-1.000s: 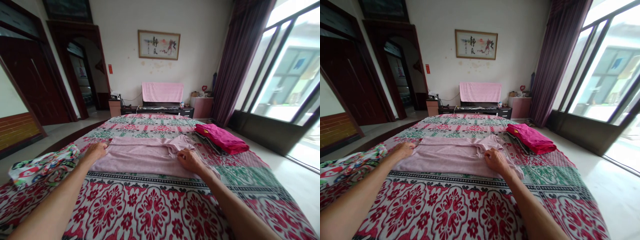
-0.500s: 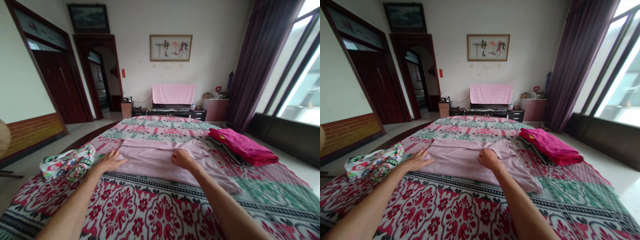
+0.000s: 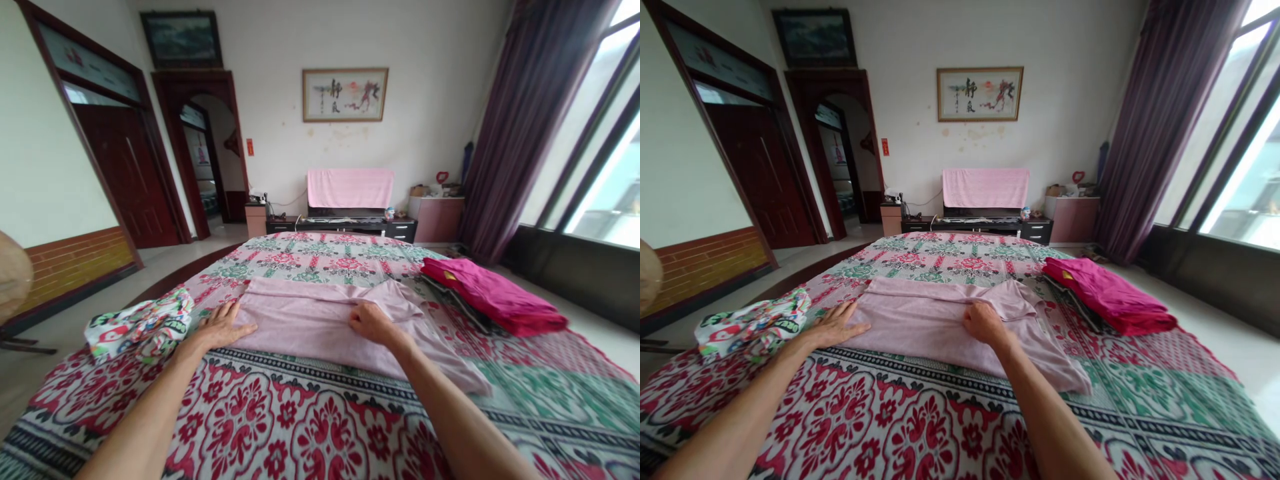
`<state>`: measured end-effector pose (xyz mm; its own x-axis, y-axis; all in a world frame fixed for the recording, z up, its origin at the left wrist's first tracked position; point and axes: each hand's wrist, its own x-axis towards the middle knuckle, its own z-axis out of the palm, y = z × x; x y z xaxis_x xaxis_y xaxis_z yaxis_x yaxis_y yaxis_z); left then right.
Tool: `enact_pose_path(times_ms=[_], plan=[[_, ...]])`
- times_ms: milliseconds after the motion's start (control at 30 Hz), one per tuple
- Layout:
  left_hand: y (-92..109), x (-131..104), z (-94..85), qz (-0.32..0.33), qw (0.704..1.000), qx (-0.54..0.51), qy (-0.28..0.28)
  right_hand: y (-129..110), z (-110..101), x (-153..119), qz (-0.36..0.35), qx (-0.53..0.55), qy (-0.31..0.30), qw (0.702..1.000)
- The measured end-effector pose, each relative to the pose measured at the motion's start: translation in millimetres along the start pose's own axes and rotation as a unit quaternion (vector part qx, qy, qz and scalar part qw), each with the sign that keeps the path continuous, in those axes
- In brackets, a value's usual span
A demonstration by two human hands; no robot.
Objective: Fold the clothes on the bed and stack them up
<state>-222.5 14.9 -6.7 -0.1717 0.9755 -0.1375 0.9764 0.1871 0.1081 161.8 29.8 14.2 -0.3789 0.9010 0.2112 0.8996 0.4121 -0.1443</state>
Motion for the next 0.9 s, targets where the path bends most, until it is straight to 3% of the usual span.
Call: enact_pose_path(times_ms=[300,500,567,700,800,900], plan=[[17,-1,-9.9,0.043,0.997,0.020,0.059,-29,8,-5,-0.025,0.048,0.043,0.998],[23,-4,-0.3,0.060,0.998,0.014,0.005,-31,7,-4,-0.036,0.076,0.042,0.996],[23,-4,-2.7,0.064,0.998,0.020,0.008,-19,-2,-1,-0.008,0.083,0.058,0.995],[35,-6,-15.0,0.095,0.993,0.031,0.056,24,-28,5,0.129,0.074,0.130,0.980],[62,-7,-22.3,0.153,0.984,0.024,0.088,63,-43,10,0.212,0.052,0.136,0.966],[104,-6,-23.4,0.242,0.966,0.002,0.094,99,-47,17,0.240,0.034,0.109,0.964]])
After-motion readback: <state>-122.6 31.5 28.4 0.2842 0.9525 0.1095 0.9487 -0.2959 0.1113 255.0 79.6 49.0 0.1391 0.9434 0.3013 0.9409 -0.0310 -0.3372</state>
